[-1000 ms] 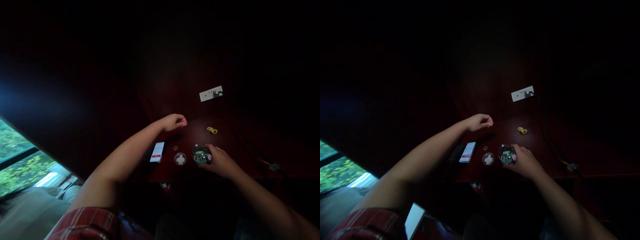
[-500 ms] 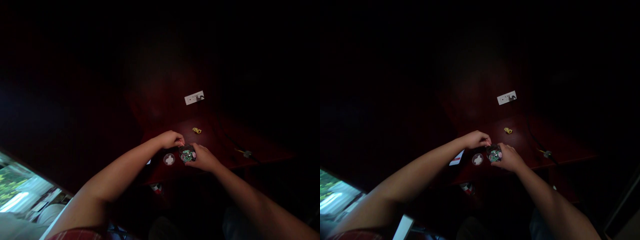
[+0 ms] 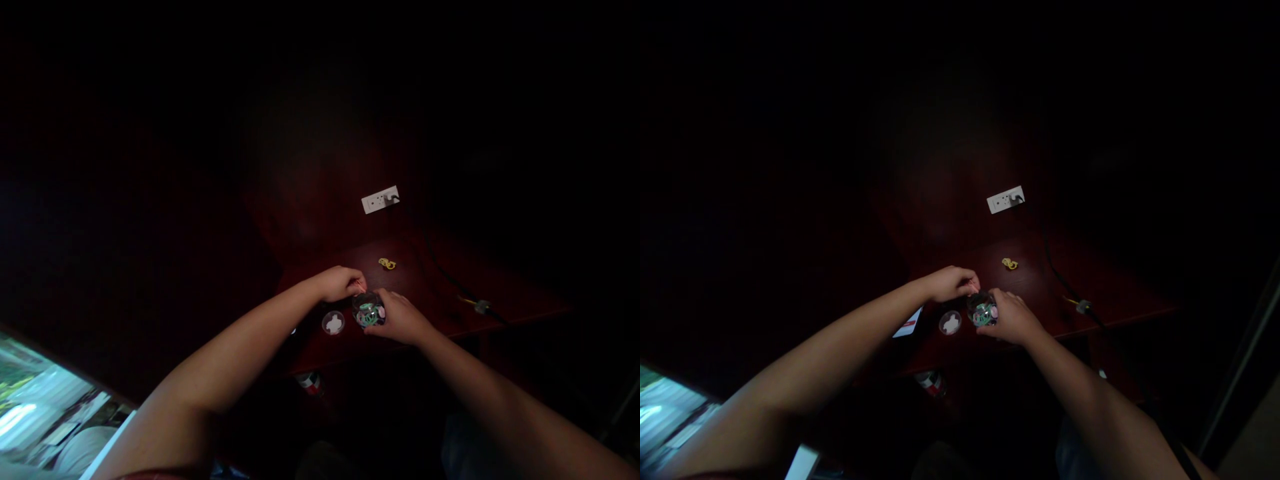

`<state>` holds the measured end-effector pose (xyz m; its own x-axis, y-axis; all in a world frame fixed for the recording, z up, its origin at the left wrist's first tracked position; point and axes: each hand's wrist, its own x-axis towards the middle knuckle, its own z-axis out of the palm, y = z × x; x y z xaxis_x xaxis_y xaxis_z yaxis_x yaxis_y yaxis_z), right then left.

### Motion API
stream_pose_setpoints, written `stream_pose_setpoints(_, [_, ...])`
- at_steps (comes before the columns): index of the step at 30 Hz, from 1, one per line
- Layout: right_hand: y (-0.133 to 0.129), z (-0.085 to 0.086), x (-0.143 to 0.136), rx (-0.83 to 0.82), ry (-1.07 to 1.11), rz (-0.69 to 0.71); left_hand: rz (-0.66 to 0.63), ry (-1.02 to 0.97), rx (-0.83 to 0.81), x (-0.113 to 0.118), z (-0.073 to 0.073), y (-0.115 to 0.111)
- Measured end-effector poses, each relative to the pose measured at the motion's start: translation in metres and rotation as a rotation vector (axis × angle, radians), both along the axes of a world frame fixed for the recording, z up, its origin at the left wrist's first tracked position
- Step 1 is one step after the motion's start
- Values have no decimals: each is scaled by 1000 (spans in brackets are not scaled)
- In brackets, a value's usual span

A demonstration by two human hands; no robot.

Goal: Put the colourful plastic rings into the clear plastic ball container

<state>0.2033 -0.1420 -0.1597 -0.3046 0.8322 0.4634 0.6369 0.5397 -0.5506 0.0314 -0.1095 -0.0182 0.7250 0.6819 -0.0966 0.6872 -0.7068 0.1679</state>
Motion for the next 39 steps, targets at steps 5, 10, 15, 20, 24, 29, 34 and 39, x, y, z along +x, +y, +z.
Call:
stream_pose_setpoints(5, [-1, 0, 0, -11, 2, 4, 3, -11, -58, 0, 1, 2])
stream_pose_setpoints(10, [-1, 0, 0, -13, -1, -3, 20, -5, -122, 2, 1, 2])
stream_pose_setpoints(15, [-2, 2, 0, -10, -7, 0, 23, 22, -102, 3, 0, 2])
stream_pose_setpoints(20, [-2, 2, 0, -7, -6, -5, 28, 29, -86, 2, -1, 3])
stream_pose_setpoints(24, [-2, 2, -1, -17, -3, 0, 37, 20, -76, 2, -1, 3])
stream_pose_setpoints(29, [-3, 4, 0, -15, 0, -5, 43, 23, -93, 3, 1, 3])
stream_pose_setpoints(34, [-4, 5, 0, -16, 5, 5, 42, 44, -47, 5, 4, 2])
stream_pose_setpoints(39, [-4, 6, 0, -35, 12, -3, 41, 75, 23, 6, 6, 1])
